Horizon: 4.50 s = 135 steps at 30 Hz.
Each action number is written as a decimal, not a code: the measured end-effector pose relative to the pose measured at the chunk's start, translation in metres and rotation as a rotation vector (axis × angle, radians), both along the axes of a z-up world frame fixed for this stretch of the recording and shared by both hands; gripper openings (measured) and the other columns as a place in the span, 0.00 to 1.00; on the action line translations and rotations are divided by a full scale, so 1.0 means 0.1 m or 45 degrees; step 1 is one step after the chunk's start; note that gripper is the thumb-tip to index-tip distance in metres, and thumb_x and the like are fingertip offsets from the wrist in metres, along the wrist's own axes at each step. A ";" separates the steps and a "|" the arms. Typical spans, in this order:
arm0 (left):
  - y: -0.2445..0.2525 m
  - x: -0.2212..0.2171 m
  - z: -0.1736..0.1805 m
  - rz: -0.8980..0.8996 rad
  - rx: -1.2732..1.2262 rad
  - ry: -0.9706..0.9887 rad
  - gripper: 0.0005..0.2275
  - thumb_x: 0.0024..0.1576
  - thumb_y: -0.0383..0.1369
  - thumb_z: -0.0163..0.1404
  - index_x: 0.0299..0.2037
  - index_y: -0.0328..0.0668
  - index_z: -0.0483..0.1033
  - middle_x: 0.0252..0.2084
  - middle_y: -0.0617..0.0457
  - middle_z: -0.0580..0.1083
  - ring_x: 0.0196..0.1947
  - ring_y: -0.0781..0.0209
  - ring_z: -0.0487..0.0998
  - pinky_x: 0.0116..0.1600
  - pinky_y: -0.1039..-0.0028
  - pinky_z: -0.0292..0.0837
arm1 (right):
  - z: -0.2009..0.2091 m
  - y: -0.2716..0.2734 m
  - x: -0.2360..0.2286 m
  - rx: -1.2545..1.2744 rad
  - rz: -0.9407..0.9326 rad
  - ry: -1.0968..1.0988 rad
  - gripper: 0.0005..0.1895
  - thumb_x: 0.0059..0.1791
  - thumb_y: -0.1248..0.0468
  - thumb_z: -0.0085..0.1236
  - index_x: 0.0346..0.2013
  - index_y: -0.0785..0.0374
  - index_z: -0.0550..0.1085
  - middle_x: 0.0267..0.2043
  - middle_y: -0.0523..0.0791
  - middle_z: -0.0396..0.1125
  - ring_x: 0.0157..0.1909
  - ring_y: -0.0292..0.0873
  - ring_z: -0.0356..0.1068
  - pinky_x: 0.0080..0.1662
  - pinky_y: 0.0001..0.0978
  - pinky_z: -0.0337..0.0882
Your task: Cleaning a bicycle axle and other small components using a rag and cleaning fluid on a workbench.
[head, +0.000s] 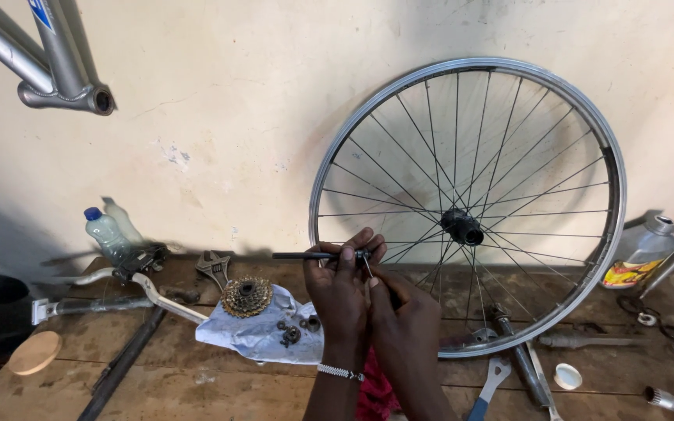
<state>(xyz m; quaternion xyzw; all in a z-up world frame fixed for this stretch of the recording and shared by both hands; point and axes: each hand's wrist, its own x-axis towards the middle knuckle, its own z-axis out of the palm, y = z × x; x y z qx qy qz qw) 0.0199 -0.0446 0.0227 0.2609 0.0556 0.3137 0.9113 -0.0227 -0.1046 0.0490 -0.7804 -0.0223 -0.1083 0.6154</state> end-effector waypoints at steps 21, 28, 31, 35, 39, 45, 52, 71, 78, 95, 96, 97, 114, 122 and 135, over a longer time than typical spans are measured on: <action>0.06 0.01 0.00 -0.002 -0.067 0.074 0.05 0.55 0.17 0.39 0.35 0.35 0.57 0.36 0.23 0.73 0.34 0.34 0.77 0.42 0.53 0.78 | 0.01 0.02 0.08 -0.133 0.038 -0.004 0.15 0.41 0.64 0.48 0.37 0.56 0.80 0.31 0.41 0.77 0.30 0.33 0.72 0.35 0.27 0.68; 0.05 -0.01 0.01 -0.005 -0.086 0.122 0.06 0.56 0.17 0.39 0.36 0.35 0.56 0.36 0.22 0.73 0.32 0.34 0.77 0.39 0.56 0.78 | 0.05 -0.01 0.04 -0.077 0.054 0.058 0.15 0.41 0.65 0.48 0.37 0.59 0.80 0.34 0.42 0.77 0.33 0.35 0.73 0.36 0.27 0.71; 0.03 0.00 -0.04 -0.011 -0.136 0.158 0.06 0.56 0.16 0.39 0.36 0.34 0.56 0.36 0.21 0.73 0.32 0.33 0.77 0.39 0.55 0.78 | 0.06 -0.03 0.03 -0.054 0.070 0.126 0.15 0.41 0.65 0.48 0.37 0.61 0.80 0.37 0.43 0.77 0.37 0.36 0.74 0.39 0.27 0.72; 0.01 -0.05 -0.03 -0.021 -0.139 0.152 0.07 0.56 0.17 0.39 0.37 0.36 0.56 0.37 0.24 0.73 0.32 0.35 0.77 0.40 0.56 0.77 | -0.08 -0.05 0.06 -0.060 0.049 0.031 0.14 0.40 0.65 0.50 0.35 0.61 0.80 0.37 0.43 0.76 0.38 0.38 0.75 0.41 0.27 0.72; 0.01 -0.04 -0.06 0.009 -0.104 0.157 0.06 0.56 0.17 0.39 0.36 0.36 0.55 0.37 0.23 0.74 0.33 0.33 0.77 0.40 0.56 0.78 | 0.09 -0.04 -0.03 0.031 0.065 0.285 0.15 0.41 0.65 0.47 0.35 0.61 0.82 0.25 0.45 0.75 0.23 0.37 0.67 0.28 0.28 0.67; 0.02 -0.12 -0.04 0.008 -0.021 0.118 0.05 0.56 0.19 0.39 0.35 0.34 0.54 0.40 0.22 0.73 0.40 0.34 0.78 0.45 0.55 0.78 | 0.02 -0.05 -0.07 -0.045 0.074 0.264 0.14 0.41 0.66 0.47 0.30 0.61 0.82 0.18 0.44 0.70 0.20 0.35 0.61 0.26 0.27 0.60; 0.06 -0.16 0.01 -0.005 -0.121 0.024 0.08 0.53 0.18 0.40 0.34 0.36 0.52 0.47 0.20 0.71 0.47 0.29 0.75 0.51 0.51 0.74 | 0.05 -0.02 -0.14 -0.053 0.054 0.110 0.13 0.42 0.64 0.48 0.33 0.60 0.81 0.27 0.42 0.76 0.27 0.34 0.71 0.32 0.26 0.69; 0.13 -0.11 -0.05 -0.034 -0.116 -0.038 0.07 0.51 0.18 0.40 0.26 0.31 0.54 0.41 0.19 0.72 0.38 0.33 0.77 0.42 0.57 0.78 | -0.19 0.09 -0.01 -0.124 0.003 -0.208 0.11 0.43 0.62 0.50 0.33 0.61 0.79 0.32 0.43 0.76 0.34 0.37 0.73 0.37 0.29 0.70; 0.10 -0.11 -0.04 -0.016 -0.161 0.006 0.05 0.51 0.17 0.39 0.25 0.25 0.55 0.43 0.20 0.72 0.40 0.32 0.76 0.45 0.55 0.77 | -0.07 0.06 -0.07 -0.171 0.066 -0.144 0.12 0.43 0.64 0.48 0.36 0.60 0.79 0.34 0.43 0.76 0.35 0.37 0.74 0.38 0.29 0.72; 0.04 -0.25 0.10 -0.085 -0.184 0.106 0.14 0.49 0.16 0.37 0.42 0.06 0.68 0.46 0.22 0.71 0.47 0.35 0.74 0.52 0.61 0.73 | 0.02 -0.04 -0.12 -0.159 0.097 0.000 0.13 0.43 0.64 0.48 0.34 0.59 0.80 0.32 0.42 0.76 0.34 0.37 0.73 0.37 0.28 0.71; 0.05 -0.24 0.07 -0.084 -0.184 0.108 0.14 0.49 0.16 0.37 0.42 0.06 0.68 0.46 0.22 0.71 0.47 0.35 0.74 0.52 0.61 0.73 | 0.03 -0.04 -0.14 -0.159 0.097 0.002 0.13 0.43 0.64 0.48 0.34 0.59 0.80 0.32 0.42 0.76 0.34 0.37 0.73 0.37 0.28 0.71; 0.06 -0.24 0.05 -0.080 -0.113 0.093 0.15 0.48 0.16 0.37 0.43 0.08 0.69 0.45 0.23 0.72 0.47 0.37 0.75 0.53 0.62 0.73 | 0.04 -0.04 -0.15 -0.151 0.099 0.018 0.13 0.43 0.64 0.47 0.33 0.59 0.80 0.32 0.42 0.76 0.33 0.37 0.73 0.36 0.28 0.71; 0.03 -0.29 0.03 -0.113 -0.106 0.075 0.16 0.46 0.16 0.33 0.42 0.07 0.68 0.48 0.23 0.71 0.48 0.39 0.75 0.52 0.63 0.73 | 0.08 -0.07 -0.23 -0.193 0.119 0.015 0.14 0.43 0.64 0.47 0.34 0.59 0.80 0.32 0.42 0.76 0.33 0.36 0.73 0.36 0.27 0.70; 0.04 -0.30 -0.05 -0.024 -0.148 0.032 0.07 0.47 0.15 0.34 0.26 0.32 0.49 0.43 0.19 0.72 0.43 0.32 0.76 0.47 0.54 0.76 | -0.01 -0.06 -0.24 -0.224 0.112 0.108 0.14 0.44 0.62 0.47 0.36 0.60 0.80 0.31 0.44 0.76 0.30 0.37 0.72 0.33 0.29 0.68; 0.15 -0.27 -0.51 0.110 0.036 0.180 0.08 0.47 0.15 0.39 0.30 0.36 0.57 0.34 0.32 0.74 0.33 0.43 0.78 0.38 0.61 0.76 | -0.49 -0.39 -0.12 -0.292 0.112 0.394 0.15 0.45 0.54 0.47 0.31 0.59 0.78 0.19 0.42 0.66 0.23 0.36 0.61 0.30 0.30 0.57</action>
